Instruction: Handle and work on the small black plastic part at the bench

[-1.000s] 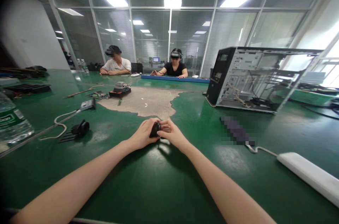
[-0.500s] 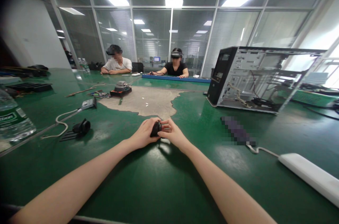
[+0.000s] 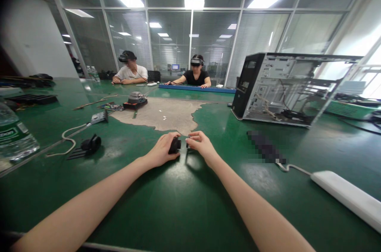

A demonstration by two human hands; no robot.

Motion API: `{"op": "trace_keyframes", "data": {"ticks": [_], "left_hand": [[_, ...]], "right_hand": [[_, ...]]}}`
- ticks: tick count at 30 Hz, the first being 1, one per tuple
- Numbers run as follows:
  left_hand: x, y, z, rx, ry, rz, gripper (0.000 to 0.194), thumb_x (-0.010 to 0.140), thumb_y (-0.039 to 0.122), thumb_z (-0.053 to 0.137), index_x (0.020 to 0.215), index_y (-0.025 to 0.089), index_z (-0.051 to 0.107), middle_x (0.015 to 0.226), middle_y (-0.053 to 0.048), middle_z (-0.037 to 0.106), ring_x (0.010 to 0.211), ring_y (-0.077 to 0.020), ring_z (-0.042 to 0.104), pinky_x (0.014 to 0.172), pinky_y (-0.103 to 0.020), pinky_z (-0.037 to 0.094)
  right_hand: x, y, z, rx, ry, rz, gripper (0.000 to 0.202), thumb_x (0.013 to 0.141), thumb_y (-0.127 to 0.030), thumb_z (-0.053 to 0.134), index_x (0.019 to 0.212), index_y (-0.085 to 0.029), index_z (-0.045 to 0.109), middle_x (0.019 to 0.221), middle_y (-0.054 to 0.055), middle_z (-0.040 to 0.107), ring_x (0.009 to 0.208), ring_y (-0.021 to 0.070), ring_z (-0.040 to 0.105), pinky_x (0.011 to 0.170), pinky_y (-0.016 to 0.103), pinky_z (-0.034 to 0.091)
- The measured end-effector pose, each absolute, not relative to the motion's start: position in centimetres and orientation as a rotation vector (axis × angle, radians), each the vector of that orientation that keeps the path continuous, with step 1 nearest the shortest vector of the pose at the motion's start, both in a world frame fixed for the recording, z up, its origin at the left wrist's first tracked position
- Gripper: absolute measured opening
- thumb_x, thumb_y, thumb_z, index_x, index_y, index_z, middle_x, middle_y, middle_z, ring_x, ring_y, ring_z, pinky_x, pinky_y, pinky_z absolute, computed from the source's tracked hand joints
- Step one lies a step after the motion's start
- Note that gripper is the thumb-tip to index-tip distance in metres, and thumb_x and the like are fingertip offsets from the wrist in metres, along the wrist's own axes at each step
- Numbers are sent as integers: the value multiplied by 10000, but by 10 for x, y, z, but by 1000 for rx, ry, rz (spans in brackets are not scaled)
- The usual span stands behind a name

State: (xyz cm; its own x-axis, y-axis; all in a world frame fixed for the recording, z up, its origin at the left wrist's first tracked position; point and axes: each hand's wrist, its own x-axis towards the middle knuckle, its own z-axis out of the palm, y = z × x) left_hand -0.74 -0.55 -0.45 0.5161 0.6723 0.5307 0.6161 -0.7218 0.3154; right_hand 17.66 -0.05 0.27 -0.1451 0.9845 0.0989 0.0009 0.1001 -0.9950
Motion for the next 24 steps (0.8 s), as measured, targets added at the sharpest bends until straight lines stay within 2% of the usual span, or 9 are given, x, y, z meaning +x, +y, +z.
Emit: {"op": "trace_keyframes", "data": {"ticks": [7, 11, 15, 21, 24], "left_hand": [[-7, -6, -7, 2667, 1156, 997, 587, 631, 203, 600, 1134, 222, 299, 1087, -51, 458, 1058, -218, 431, 931, -387, 291], [-7, -5, -7, 2662, 1161, 990, 564, 646, 219, 590, 1132, 225, 305, 1092, -53, 455, 1061, -219, 428, 924, -389, 291], [-7, -5, -7, 2658, 1164, 987, 554, 657, 225, 585, 1137, 230, 308, 1100, -54, 454, 1062, -221, 430, 923, -392, 291], [-7, -5, -7, 2655, 1161, 985, 571, 648, 222, 600, 1142, 229, 314, 1103, -54, 456, 1064, -222, 433, 929, -398, 293], [-8, -6, -6, 2651, 1155, 987, 577, 653, 217, 600, 1154, 225, 314, 1106, -58, 455, 1068, -221, 431, 935, -399, 289]], "right_hand": [[156, 2, -6, -1000, -1458, 1351, 323, 608, -354, 662, 849, -153, 585, 842, 39, 629, 752, 145, 595, 758, 317, 465], [152, -4, -3, -979, -1594, 1203, 284, 621, -326, 650, 838, -170, 555, 844, 24, 609, 774, 148, 587, 758, 321, 465], [153, -14, 2, -919, -1663, 1131, 303, 618, -278, 654, 876, -211, 511, 930, 9, 564, 862, 160, 571, 754, 307, 470], [151, -13, 0, -946, -1603, 1123, 220, 686, -336, 587, 847, -214, 498, 901, 0, 552, 706, 115, 560, 659, 273, 479], [151, -10, -5, -945, -1559, 1168, 253, 683, -348, 593, 876, -214, 498, 943, 10, 543, 721, 111, 551, 667, 270, 475]]}}
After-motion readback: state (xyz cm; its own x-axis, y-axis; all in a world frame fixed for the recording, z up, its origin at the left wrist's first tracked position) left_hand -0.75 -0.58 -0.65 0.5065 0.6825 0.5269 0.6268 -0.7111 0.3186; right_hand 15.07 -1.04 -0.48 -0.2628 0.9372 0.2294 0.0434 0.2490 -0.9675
